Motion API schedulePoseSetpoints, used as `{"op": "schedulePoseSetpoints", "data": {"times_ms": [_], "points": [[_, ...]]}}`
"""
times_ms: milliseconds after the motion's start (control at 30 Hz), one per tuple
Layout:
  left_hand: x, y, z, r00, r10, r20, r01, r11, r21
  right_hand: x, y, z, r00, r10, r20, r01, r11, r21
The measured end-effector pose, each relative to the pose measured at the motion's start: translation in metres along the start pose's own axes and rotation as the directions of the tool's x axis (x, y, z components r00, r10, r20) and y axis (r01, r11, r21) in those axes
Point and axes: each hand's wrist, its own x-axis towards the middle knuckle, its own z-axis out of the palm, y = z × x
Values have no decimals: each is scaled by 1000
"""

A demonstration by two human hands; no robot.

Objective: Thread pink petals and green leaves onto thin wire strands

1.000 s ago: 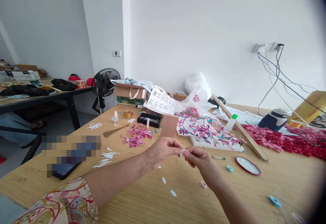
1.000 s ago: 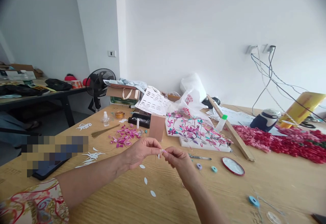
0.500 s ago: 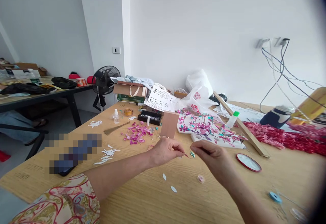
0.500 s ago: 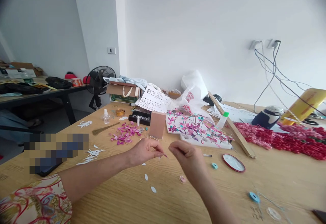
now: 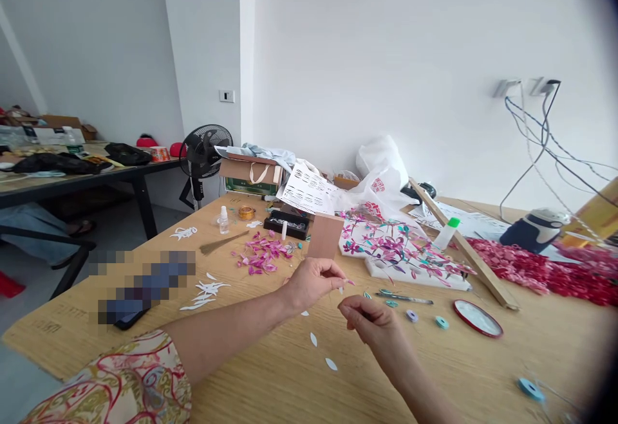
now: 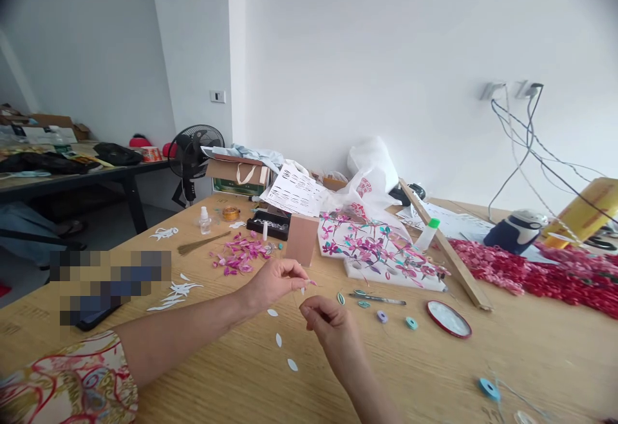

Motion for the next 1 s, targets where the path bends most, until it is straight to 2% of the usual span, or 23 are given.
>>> {"op": "schedulePoseSetpoints", "data": {"times_ms": [100,200,267,367,433,500,600,667,733,800,900,1000], "points": [[1,-3,-1,993,116,36,-121,955,271,-4,-14,-9,986,-169,-13,161,957,-243],[-2,-1,-3,976,132,174,-188,913,362,2,-28,-27,969,-245,-8,227,909,-351],[-5,2,-3,963,69,261,-143,951,275,10,-32,-38,974,-225,-5,211,923,-322],[-8,7,-3,943,-4,332,6,1000,-5,22,-25,-43,996,-87,27,90,987,-131],[-9,8,-2,956,-26,293,74,985,-156,25,-15,-38,998,10,68,-12,999,32],[-9,7,-1,977,-46,207,96,967,-237,23,-4,-28,993,72,88,-86,983,164],[-5,3,0,994,-59,95,80,968,-238,15,6,-11,989,125,81,-142,951,274],[-1,-2,-1,998,-46,43,52,987,-153,9,8,-1,986,153,68,-166,946,280],[2,-6,-1,1000,-11,-2,11,1000,5,3,5,3,989,140,46,-147,966,214],[3,-9,-3,998,59,-8,-57,985,165,-1,-2,2,998,55,15,-56,995,78],[2,-8,-4,983,159,90,-179,932,314,0,-15,-13,992,-122,-7,119,979,-162],[-2,-4,-4,970,122,208,-179,942,284,9,-27,-32,984,-180,0,173,947,-271]]}}
